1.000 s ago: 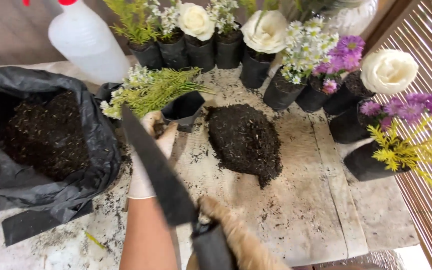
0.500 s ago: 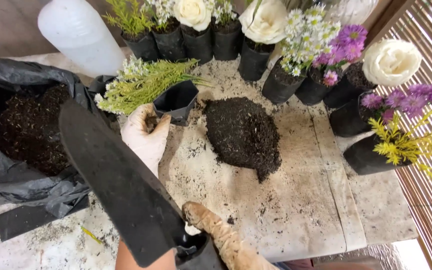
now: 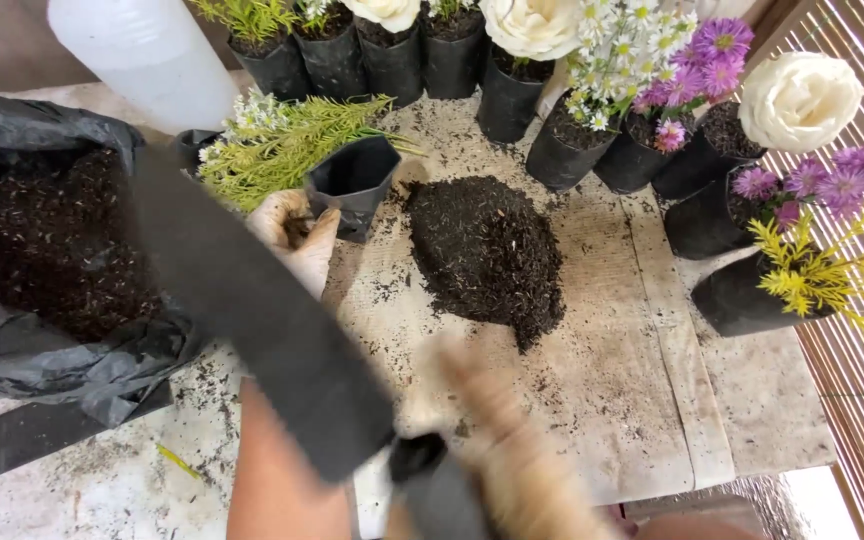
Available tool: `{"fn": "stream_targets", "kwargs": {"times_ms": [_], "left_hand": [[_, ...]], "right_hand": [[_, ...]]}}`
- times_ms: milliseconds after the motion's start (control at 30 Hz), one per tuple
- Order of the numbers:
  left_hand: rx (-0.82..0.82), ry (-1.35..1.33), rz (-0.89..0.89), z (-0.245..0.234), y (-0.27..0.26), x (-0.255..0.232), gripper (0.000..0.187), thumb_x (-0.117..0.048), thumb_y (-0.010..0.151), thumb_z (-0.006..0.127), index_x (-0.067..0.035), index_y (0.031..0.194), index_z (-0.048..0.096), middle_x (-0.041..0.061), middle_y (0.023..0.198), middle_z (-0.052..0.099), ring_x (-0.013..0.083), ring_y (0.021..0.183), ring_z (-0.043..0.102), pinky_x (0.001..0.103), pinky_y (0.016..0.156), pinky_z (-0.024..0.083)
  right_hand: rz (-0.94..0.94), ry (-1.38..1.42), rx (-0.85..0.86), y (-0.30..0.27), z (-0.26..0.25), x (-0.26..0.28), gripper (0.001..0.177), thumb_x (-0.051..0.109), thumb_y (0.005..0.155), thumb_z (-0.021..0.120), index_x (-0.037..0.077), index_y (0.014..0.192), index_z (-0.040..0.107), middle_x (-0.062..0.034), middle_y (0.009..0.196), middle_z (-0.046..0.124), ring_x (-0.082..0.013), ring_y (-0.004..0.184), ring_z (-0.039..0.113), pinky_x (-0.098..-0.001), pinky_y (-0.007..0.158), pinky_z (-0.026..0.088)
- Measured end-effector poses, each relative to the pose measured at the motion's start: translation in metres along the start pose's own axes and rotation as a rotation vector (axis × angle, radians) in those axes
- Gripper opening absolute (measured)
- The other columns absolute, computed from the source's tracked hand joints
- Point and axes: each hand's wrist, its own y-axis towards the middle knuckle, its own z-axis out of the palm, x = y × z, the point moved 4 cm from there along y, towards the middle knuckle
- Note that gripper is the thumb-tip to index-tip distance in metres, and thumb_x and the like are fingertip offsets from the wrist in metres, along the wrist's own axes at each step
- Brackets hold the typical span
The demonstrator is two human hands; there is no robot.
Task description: Transplanting small green plants into small black plastic nursery bags filled with soil using a hand trowel.
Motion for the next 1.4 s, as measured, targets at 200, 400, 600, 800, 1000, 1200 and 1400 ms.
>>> {"fn": "stream_targets", "kwargs": {"times_ms": [200,400,600,800,1000,1200,1400], "left_hand": [[0.011,-0.155,0.009,-0.005,0.000,0.008,0.018,-0.004,0.087,0.083,-0.012,0.093,0.069,-0.007,0.086,0.064,0.0036,0.080,0.055,0.022,0.070,0.051],[0.031,-0.063,0.005,-0.001,0.003,0.016,0.021,0.001,0.086,0.079,-0.012,0.100,0.071,-0.004,0.092,0.066,0.0089,0.085,0.059,0.024,0.077,0.052],[0.065,-0.115,0.056,0.009,-0.005,0.007,0.024,0.002,0.084,0.077,-0.011,0.104,0.074,-0.001,0.098,0.075,0.0098,0.090,0.068,0.024,0.086,0.057],[0.047,0.019,0.131,0.011,-0.008,0.011,0.025,-0.008,0.085,0.082,-0.009,0.109,0.074,0.005,0.104,0.072,0.0169,0.093,0.068,0.029,0.086,0.057],[0.055,0.063,0.226,0.010,-0.010,0.008,0.020,-0.002,0.091,0.070,-0.005,0.111,0.072,0.011,0.111,0.070,0.0247,0.104,0.068,0.035,0.095,0.054],[0.035,0.045,0.253,0.014,-0.011,0.011,0.017,-0.003,0.093,0.068,-0.005,0.110,0.071,0.012,0.111,0.069,0.0255,0.105,0.067,0.036,0.095,0.054],[0.054,0.031,0.196,0.017,-0.011,0.009,0.019,-0.005,0.092,0.066,-0.006,0.110,0.071,0.009,0.108,0.071,0.0227,0.100,0.067,0.033,0.088,0.054]], "right_hand": [[-0.653,-0.576,0.232,0.005,-0.003,0.116,0.049,-0.019,0.071,0.072,0.015,0.105,0.062,-0.0178,0.108,0.074,-0.0250,0.079,0.061,-0.0331,0.063,0.045],[-0.605,-0.488,0.815,0.038,-0.050,0.175,0.108,-0.026,0.055,0.082,0.008,0.149,0.042,-0.0214,0.128,0.051,-0.0230,0.097,0.052,-0.0306,0.075,0.044],[-0.623,-0.532,0.333,0.075,-0.099,0.177,0.092,-0.030,0.059,0.067,0.014,0.139,0.051,-0.0161,0.111,0.052,-0.0183,0.083,0.049,-0.0307,0.069,0.046],[-0.696,-0.389,0.308,0.084,-0.109,0.169,0.062,0.022,0.075,0.084,0.014,0.129,0.054,-0.0075,0.089,0.052,-0.0118,0.066,0.042,-0.0223,0.054,0.029],[-0.954,-0.955,-0.389,0.073,-0.120,0.170,0.041,0.011,0.104,0.050,-0.001,0.143,0.055,-0.0261,0.129,0.065,-0.0311,0.090,0.070,-0.0398,0.072,0.056],[-0.877,-0.492,-0.272,0.103,-0.168,0.175,0.034,0.004,0.096,0.050,0.001,0.128,0.060,-0.0172,0.118,0.067,-0.0298,0.099,0.069,-0.0325,0.090,0.060],[-0.710,-0.190,-0.257,0.145,-0.173,0.176,0.033,0.012,0.091,0.054,0.002,0.121,0.063,-0.0144,0.118,0.071,-0.0287,0.095,0.071,-0.0398,0.095,0.063]]}}
